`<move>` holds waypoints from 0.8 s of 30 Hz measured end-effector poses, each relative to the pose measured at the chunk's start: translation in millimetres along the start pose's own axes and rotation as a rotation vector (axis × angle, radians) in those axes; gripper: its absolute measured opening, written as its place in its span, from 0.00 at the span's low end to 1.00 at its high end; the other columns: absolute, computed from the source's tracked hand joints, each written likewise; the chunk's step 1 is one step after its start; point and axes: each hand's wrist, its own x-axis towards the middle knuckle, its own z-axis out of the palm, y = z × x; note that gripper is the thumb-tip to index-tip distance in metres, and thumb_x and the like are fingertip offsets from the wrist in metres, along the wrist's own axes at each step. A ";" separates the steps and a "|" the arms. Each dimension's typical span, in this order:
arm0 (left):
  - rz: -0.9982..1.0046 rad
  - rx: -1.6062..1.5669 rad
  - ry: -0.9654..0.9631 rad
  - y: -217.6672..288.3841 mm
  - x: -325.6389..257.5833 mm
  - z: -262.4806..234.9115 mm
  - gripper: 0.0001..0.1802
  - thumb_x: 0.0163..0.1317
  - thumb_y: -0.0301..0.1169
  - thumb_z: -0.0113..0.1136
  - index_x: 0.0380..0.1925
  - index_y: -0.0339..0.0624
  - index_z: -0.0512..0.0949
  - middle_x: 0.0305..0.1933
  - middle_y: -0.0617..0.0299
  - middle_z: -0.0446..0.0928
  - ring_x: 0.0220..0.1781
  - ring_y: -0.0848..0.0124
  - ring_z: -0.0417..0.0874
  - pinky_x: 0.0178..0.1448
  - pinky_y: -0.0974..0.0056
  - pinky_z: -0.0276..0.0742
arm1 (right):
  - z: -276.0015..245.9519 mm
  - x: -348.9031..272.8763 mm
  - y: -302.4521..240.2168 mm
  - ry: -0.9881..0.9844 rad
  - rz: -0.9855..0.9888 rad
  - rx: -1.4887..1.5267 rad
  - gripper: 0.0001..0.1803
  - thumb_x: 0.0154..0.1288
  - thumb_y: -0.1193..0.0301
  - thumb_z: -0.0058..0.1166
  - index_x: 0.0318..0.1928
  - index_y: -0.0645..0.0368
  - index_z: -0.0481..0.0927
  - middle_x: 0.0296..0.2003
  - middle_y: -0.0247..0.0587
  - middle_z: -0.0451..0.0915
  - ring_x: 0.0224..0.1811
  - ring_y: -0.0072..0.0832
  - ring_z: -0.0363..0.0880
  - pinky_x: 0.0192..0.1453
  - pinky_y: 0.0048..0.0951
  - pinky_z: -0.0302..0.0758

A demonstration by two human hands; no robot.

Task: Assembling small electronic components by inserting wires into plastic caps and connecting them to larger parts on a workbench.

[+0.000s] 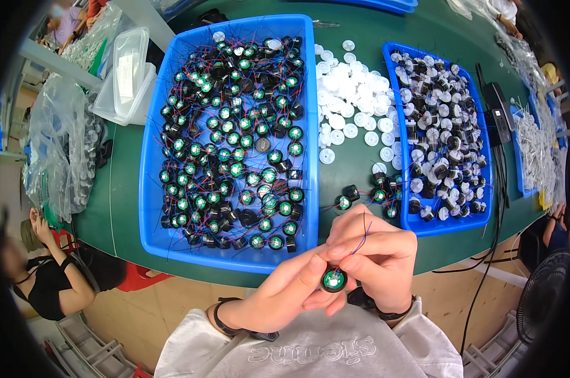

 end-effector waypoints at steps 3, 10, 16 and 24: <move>0.035 0.024 0.055 -4.5 -2.4 4.2 0.23 0.70 0.41 0.26 0.47 0.33 0.64 0.19 0.70 0.56 0.20 0.82 0.56 0.33 0.71 0.67 | 2.1 -2.3 -0.4 0.037 -0.034 -0.007 0.09 0.49 0.82 0.57 0.34 0.68 0.81 0.26 0.41 0.78 0.33 0.30 0.71 0.40 0.29 0.68; 0.097 0.007 0.003 -13.3 -4.0 1.4 0.21 0.70 0.40 0.26 0.46 0.35 0.63 0.20 0.71 0.57 0.20 0.82 0.56 0.33 0.71 0.67 | 12.7 -9.0 4.5 0.152 -0.045 0.141 0.07 0.55 0.80 0.53 0.34 0.72 0.79 0.27 0.45 0.81 0.32 0.28 0.71 0.38 0.28 0.69; 0.140 0.069 0.019 -20.3 -4.1 -1.3 0.19 0.70 0.38 0.25 0.42 0.36 0.65 0.20 0.70 0.57 0.21 0.82 0.56 0.32 0.73 0.64 | 24.1 -11.2 -5.6 0.267 0.113 0.326 0.08 0.59 0.79 0.48 0.34 0.73 0.79 0.25 0.44 0.79 0.32 0.28 0.71 0.35 0.25 0.69; 0.042 0.173 0.094 -6.4 -11.5 2.5 0.24 0.64 0.37 0.36 0.55 0.33 0.60 0.27 0.67 0.59 0.28 0.78 0.58 0.37 0.72 0.58 | 25.6 -15.6 -10.8 0.311 -0.112 0.225 0.09 0.54 0.76 0.47 0.28 0.71 0.78 0.19 0.43 0.77 0.24 0.28 0.70 0.36 0.35 0.67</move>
